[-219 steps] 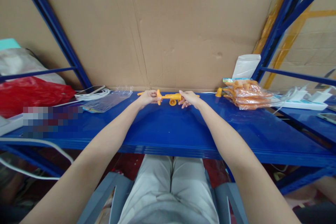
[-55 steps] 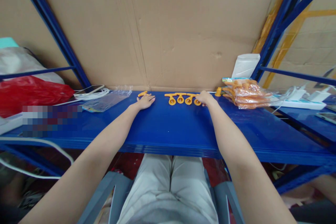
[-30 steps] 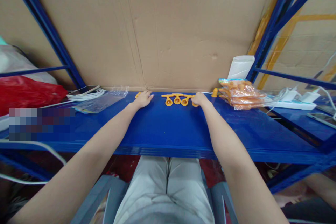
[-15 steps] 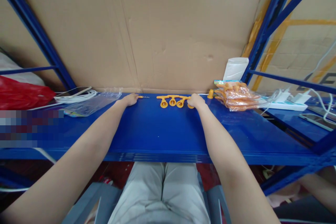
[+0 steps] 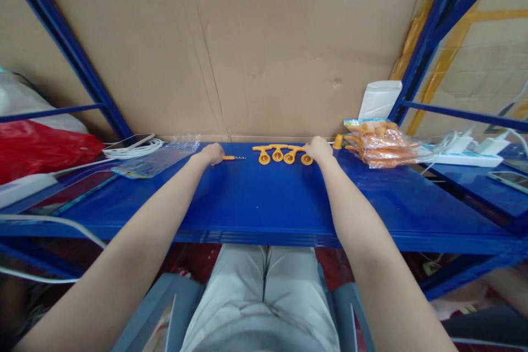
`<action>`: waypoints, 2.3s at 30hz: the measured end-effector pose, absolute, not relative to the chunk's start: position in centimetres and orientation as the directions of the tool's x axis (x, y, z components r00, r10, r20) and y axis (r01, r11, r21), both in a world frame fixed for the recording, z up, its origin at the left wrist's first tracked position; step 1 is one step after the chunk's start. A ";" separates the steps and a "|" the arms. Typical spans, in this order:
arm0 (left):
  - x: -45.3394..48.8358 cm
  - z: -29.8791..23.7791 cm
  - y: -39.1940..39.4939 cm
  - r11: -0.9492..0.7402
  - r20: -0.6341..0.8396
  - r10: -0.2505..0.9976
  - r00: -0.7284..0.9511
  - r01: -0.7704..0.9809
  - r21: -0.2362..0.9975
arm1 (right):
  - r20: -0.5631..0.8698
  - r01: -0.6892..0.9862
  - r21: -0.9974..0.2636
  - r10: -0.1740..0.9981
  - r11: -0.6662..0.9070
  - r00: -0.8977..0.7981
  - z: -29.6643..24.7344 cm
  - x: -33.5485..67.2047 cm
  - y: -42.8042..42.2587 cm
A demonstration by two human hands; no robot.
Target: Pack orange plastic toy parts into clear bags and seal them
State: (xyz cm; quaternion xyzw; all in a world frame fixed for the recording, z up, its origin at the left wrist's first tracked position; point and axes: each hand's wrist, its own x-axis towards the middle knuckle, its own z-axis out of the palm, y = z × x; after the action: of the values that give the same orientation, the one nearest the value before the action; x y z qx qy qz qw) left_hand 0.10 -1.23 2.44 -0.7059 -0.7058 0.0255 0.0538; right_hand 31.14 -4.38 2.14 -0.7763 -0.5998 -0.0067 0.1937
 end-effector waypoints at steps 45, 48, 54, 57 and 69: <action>-0.4 1.4 -2.3 -0.096 0.099 0.991 0.094 0.995 0.022 | 0.180 0.900 -0.235 0.894 -0.367 0.411 -2.7 39.8 0.9; -0.3 1.4 -2.5 -0.089 0.107 0.991 0.084 0.995 0.039 | 0.170 0.912 -0.213 0.906 -0.351 0.389 -2.7 39.9 1.2; -0.2 1.4 -2.4 -0.038 0.123 0.992 0.020 0.989 0.143 | 0.145 0.912 -0.196 0.909 -0.361 0.391 -2.0 38.9 -0.5; -0.2 1.2 -2.3 -0.030 0.171 0.985 -0.004 0.980 0.198 | 0.164 0.913 -0.215 0.909 -0.346 0.383 -1.5 38.3 -1.5; -0.1 1.2 -2.1 -0.209 0.272 0.954 0.125 0.929 0.307 | 0.412 0.868 -0.454 0.815 -0.204 0.407 -1.4 37.8 -2.1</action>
State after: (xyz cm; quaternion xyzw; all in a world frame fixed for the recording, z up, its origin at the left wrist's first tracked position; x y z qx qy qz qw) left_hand -0.11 -2.05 1.20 -0.7492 -0.6282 -0.2075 -0.0307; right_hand 37.76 -2.12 -1.43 -0.7748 -0.5429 -0.0407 0.3213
